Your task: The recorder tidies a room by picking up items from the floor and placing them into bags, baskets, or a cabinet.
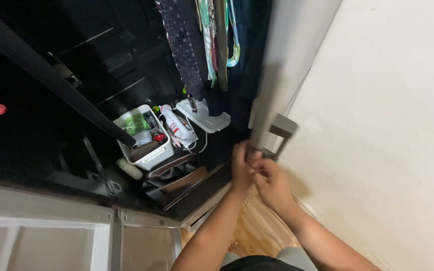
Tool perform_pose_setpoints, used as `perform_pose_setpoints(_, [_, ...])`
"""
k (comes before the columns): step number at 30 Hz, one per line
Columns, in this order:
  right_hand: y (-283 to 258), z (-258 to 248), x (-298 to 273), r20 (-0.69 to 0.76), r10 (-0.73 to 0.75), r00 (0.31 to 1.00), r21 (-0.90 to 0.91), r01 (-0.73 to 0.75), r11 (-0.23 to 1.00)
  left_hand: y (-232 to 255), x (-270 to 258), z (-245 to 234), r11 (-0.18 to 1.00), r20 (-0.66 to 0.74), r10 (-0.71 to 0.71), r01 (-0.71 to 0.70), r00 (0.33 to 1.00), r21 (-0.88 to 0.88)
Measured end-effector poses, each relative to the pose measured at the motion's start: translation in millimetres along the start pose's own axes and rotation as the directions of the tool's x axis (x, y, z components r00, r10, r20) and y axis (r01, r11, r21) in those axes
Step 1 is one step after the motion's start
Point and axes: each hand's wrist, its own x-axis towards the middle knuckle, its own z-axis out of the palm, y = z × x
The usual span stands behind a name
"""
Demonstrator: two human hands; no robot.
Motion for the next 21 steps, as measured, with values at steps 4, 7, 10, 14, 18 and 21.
perform_pose_setpoints(4, [-24.4, -18.5, -16.3, -0.137, -0.018, 0.99, -0.276, -0.021, 0.961, 2.2, -16.9, 25.3, 0.82, 0.168, -0.305, 0.348, 0.937, -0.455])
perform_pose_setpoints(7, [-29.7, -31.2, -28.4, -0.087, -0.314, 0.945, -0.318, 0.272, 0.908, -31.1, -21.2, 50.6, 0.67, 0.305, -0.324, 0.444, 0.896, -0.594])
perform_pose_setpoints(10, [-29.8, -55.5, -22.3, 0.041, -0.062, 0.997, -0.27, 0.07, 0.96, -36.3, -17.9, 68.0, 0.746, 0.438, -0.115, 0.368, 0.892, -0.555])
perform_pose_setpoints(14, [-22.4, -93.8, 9.6, 0.035, -0.533, 0.845, -0.269, 0.522, 0.809, -2.9, 3.2, 84.8, 0.488, 0.636, -0.086, 0.589, 0.767, -0.644])
perform_pose_setpoints(18, [-13.5, -124.6, 46.8, 0.039, -0.39, 0.92, -0.196, 0.389, 0.9, 20.8, 30.0, 98.8, 0.542, 0.379, -0.55, 0.664, 0.744, -0.516])
perform_pose_setpoints(21, [-19.5, -136.6, 75.0, 0.039, -0.422, 0.906, -0.127, 0.423, 0.897, 20.6, 44.9, 101.3, 0.627, 0.249, -0.45, 0.502, 0.858, -0.596])
